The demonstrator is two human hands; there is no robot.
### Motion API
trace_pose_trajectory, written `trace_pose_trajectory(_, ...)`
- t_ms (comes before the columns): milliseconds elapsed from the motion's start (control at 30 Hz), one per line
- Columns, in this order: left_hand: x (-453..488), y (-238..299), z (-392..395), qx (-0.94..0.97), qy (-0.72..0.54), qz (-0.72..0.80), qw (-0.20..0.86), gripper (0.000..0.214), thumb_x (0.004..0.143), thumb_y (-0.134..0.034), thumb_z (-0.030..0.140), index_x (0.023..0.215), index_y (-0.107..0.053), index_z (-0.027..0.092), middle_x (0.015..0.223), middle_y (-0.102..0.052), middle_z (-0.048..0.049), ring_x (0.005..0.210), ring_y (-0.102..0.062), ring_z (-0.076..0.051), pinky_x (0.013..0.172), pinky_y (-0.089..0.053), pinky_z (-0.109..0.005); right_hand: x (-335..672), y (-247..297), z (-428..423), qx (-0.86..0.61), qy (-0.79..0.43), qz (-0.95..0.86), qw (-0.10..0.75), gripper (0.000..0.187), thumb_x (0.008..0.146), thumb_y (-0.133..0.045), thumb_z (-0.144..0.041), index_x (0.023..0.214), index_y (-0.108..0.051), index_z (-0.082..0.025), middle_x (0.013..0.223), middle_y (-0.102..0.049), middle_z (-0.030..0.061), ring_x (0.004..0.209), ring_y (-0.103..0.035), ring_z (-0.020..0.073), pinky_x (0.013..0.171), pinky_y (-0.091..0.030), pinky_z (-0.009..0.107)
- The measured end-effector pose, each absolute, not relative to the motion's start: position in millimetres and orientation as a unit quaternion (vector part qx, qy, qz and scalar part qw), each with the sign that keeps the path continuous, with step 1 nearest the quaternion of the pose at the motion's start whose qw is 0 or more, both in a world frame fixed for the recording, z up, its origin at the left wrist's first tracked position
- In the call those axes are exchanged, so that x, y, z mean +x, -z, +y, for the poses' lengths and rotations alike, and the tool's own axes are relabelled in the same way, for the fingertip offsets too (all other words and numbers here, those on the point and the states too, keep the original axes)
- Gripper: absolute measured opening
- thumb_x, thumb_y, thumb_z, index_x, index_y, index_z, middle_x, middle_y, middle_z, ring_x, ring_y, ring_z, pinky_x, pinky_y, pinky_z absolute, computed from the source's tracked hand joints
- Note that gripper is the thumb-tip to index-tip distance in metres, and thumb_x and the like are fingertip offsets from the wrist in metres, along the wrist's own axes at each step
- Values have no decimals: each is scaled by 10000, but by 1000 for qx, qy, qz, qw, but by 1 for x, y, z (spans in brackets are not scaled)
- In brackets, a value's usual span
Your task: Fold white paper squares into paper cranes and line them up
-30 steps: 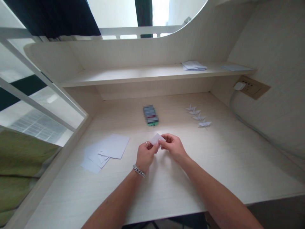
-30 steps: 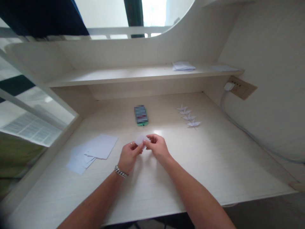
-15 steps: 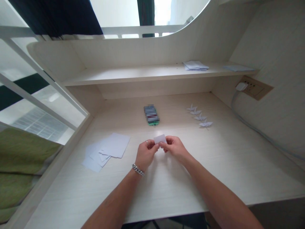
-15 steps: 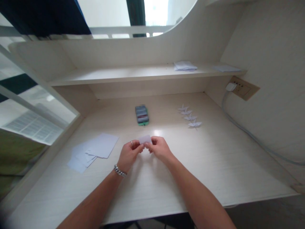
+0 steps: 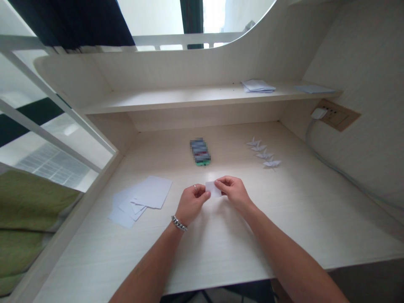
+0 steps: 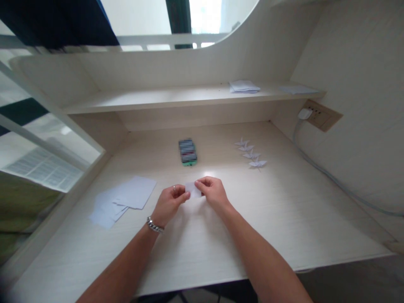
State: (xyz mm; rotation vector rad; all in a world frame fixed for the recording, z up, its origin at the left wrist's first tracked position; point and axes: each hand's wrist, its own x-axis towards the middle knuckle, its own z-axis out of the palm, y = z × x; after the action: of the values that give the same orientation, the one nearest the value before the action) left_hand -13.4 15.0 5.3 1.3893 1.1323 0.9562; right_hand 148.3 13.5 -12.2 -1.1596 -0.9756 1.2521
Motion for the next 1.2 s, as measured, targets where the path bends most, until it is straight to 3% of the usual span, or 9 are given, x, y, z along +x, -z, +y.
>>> trace_pose_trajectory(133,-13,-3,16,569,-425,472,522,165,679,-721,320,667,-691,159,624,-639,-24,567,-532,-133,550,-401,-241,147,11,12,-487,-545,-420,538,291,617,-778,-448,651,-707,-169,590,-648,17,535,-549,139,520,-445,265)
trace_pose_trajectory(400,-11,-9,16,540,-464,512,481,233,679,-728,349,581,-638,157,510,-572,6,479,-481,-107,474,-367,-226,145,9,10,-485,-573,-400,525,378,719,-679,-543,726,-708,-166,643,-647,21,600,-595,137,513,-471,225)
trace_pose_trajectory(567,-9,-5,16,501,-476,500,522,246,646,-764,357,615,-642,147,536,-595,1,487,-506,-105,479,-402,-226,140,4,7,-480,-596,-395,508,367,614,-772,-511,654,-668,-161,622,-630,7,577,-579,122,499,-486,217)
trace_pose_trajectory(700,-13,-1,19,466,-491,503,537,267,646,-780,340,782,-667,141,576,-617,0,517,-549,-113,514,-449,-235,141,2,8,-492,-598,-363,518,371,602,-767,-503,608,-638,-156,579,-610,-1,513,-569,114,482,-490,232)
trace_pose_trajectory(767,-17,-3,19,511,-502,500,487,279,675,-768,325,869,-676,147,678,-662,-30,600,-600,-134,573,-490,-253,143,3,9,-521,-574,-351,526,364,620,-747,-495,594,-624,-153,556,-595,-4,479,-563,111,453,-471,225)
trace_pose_trajectory(900,-20,-8,13,707,-465,427,319,338,639,-802,260,961,-712,209,1081,-670,-98,949,-627,-227,773,-530,-349,147,5,11,-559,-536,-342,532,324,662,-711,-457,609,-619,-151,547,-587,-8,481,-575,111,426,-424,193)
trace_pose_trajectory(1000,-15,-7,10,747,-462,422,226,165,714,-736,201,876,-734,227,988,-710,-78,968,-620,-235,879,-494,-407,147,1,9,-555,-543,-343,528,325,683,-692,-467,646,-631,-150,586,-622,10,521,-594,120,435,-416,189)
trace_pose_trajectory(1067,-12,-4,11,706,-468,464,258,82,775,-678,229,837,-725,203,893,-726,-77,851,-652,-213,802,-518,-381,146,-1,8,-541,-558,-344,527,373,720,-649,-521,708,-652,-149,654,-662,40,575,-615,137,459,-432,200)
trace_pose_trajectory(1200,-10,1,16,528,-486,500,486,197,739,-714,300,839,-652,143,749,-716,-64,684,-685,-187,645,-535,-307,144,3,9,-535,-527,-379,541,401,675,-717,-500,886,-664,-163,855,-696,73,749,-642,178,538,-481,231)
